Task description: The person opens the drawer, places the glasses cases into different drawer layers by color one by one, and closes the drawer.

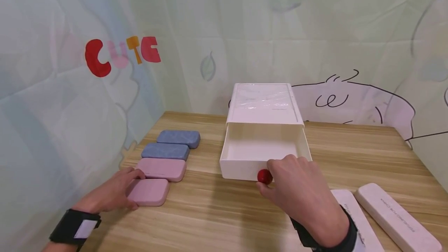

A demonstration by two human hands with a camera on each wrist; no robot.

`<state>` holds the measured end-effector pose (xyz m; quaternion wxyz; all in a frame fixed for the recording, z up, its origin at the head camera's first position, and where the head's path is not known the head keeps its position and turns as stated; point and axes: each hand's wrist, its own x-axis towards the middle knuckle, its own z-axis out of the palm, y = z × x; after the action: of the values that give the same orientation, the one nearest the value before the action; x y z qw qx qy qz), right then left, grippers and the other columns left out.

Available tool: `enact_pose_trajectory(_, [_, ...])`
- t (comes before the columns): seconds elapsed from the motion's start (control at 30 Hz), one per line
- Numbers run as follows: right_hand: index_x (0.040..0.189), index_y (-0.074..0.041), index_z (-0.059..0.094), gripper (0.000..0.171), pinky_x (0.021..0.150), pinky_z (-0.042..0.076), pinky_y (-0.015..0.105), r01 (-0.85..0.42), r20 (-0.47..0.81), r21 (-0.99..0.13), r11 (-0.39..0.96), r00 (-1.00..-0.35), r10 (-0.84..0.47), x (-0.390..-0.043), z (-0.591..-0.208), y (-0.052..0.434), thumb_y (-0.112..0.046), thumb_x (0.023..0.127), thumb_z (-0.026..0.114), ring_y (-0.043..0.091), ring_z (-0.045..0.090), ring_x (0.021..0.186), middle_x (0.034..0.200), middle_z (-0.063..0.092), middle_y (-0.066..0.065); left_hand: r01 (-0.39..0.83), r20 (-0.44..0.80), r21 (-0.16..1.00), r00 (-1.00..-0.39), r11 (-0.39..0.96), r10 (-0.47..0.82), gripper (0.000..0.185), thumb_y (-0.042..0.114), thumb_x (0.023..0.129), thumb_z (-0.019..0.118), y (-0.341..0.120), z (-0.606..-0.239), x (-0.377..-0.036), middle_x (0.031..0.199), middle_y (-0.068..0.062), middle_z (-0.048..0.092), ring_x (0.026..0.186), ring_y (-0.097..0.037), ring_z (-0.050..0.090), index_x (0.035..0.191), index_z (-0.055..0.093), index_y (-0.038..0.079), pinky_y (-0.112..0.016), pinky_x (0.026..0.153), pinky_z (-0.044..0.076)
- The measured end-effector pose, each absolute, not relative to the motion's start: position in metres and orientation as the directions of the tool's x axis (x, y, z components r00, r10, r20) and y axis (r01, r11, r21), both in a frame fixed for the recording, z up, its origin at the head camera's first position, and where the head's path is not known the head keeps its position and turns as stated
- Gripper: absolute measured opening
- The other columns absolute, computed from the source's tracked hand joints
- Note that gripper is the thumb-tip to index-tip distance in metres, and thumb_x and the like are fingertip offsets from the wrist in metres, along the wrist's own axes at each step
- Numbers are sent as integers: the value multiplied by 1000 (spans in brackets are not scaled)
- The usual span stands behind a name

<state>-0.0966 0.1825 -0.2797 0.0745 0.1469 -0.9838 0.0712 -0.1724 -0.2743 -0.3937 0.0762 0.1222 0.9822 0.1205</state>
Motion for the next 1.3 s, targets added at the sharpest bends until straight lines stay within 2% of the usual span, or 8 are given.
enact_pose_trajectory(0.23, [72,-25,60,27,48,30,28,-293,143,-124,948,-951,-275,-96,-280,182,-37,82,83,11,43,54,61,50,-10,186,-186,279,-952,942,243,71,19,57,100,-275,-391,-172,111,-6,66,99,-20,58,115,60,8,-50,94,51])
enact_pose_trajectory(0.43, [72,-26,61,26,48,31,28,-294,142,-127,947,-951,-276,-96,-280,181,-37,82,83,11,43,54,61,50,-10,175,-210,292,-947,940,241,73,22,58,100,-275,-389,-169,115,-6,66,103,-20,59,117,60,9,-52,98,50])
enact_pose_trajectory(0.9, [72,-29,61,24,48,31,30,-304,171,-129,944,-944,-281,-95,-277,182,-35,82,83,11,43,54,60,48,-11,311,-70,294,-936,904,344,71,28,63,96,-266,-364,-160,120,-5,66,104,-19,59,123,61,10,-46,92,50])
enact_pose_trajectory(1.13, [73,-29,62,23,48,31,29,-303,160,-133,944,-946,-282,-95,-277,182,-35,82,83,11,44,54,60,50,-11,318,-54,270,-937,909,344,71,29,66,95,-255,-354,-159,124,-7,66,110,-21,59,126,60,10,-48,97,50])
enact_pose_trajectory(1.3, [74,-29,63,23,48,31,29,-309,156,-137,941,-945,-287,-95,-278,181,-34,81,84,11,44,56,61,51,-11,347,-29,250,-931,904,365,72,30,67,95,-247,-345,-156,125,-8,65,109,-21,59,126,60,10,-47,96,50])
